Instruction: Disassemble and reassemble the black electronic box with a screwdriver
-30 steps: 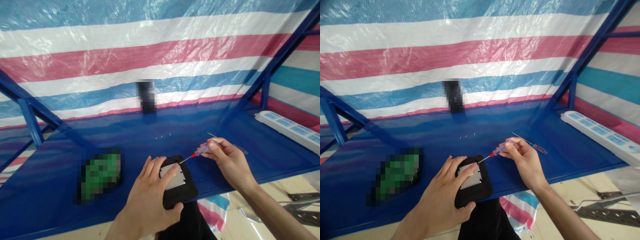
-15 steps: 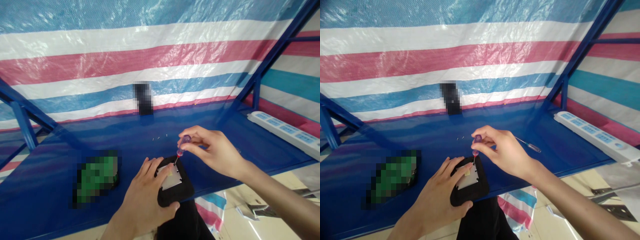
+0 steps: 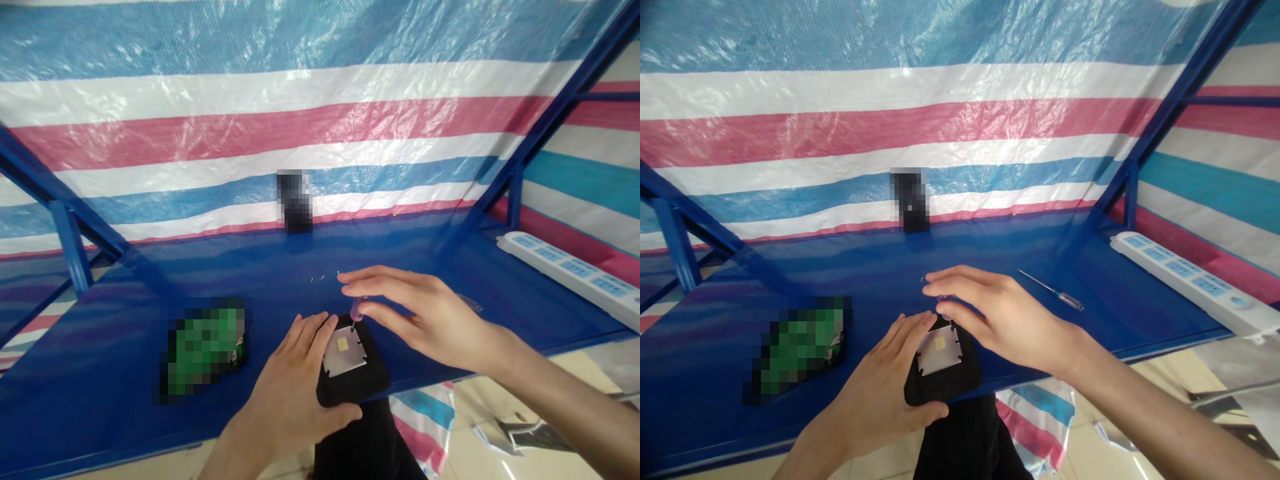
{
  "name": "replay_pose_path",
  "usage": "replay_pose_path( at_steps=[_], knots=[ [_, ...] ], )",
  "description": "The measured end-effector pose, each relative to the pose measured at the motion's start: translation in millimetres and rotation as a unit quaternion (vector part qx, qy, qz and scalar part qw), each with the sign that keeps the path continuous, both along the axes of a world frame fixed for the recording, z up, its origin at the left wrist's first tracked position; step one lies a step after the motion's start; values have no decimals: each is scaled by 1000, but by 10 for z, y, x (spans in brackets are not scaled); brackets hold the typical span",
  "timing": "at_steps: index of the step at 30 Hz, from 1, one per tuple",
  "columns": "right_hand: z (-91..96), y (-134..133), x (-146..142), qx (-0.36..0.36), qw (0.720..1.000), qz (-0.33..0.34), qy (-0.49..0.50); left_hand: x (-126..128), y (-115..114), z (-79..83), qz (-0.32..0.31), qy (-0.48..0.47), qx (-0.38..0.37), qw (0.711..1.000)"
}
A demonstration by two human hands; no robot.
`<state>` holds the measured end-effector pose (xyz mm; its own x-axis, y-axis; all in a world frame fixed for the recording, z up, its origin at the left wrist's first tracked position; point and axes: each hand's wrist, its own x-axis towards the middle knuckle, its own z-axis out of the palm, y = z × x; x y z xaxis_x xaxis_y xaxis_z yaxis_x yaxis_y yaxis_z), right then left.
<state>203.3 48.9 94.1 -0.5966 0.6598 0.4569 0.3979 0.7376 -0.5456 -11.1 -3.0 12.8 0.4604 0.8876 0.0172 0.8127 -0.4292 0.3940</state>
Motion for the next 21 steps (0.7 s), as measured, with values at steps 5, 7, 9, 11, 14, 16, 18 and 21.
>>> replay_pose_path(
  at_steps=[5, 7, 9, 11, 14, 16, 18, 21],
  knots=[
    [15, -50, -42, 12, 999, -23, 27, -150, -36, 34, 17, 9, -1, 1000],
    [10, -48, -35, 7, 999, -37, 22, -196, -58, 20, 20, 9, 4, 1000],
    [1, -40, -13, 6, 999, -41, 2, -217, -80, -12, 24, 5, 9, 1000],
    [-5, -30, 16, 6, 999, -33, -19, -218, -96, -48, 29, 1, 13, 1000],
    [-6, -19, 52, 16, 999, -10, -31, -210, -103, -79, 38, -2, 9, 999],
    [-5, -16, 65, 27, 999, -2, -27, -211, -102, -80, 42, -3, 2, 999],
    [-5, -16, 71, 33, 999, 0, -19, -216, -101, -69, 44, -6, -9, 999],
    [-7, -16, 76, 31, 999, -1, -8, -223, -100, -52, 46, -13, -19, 999]
  ],
)
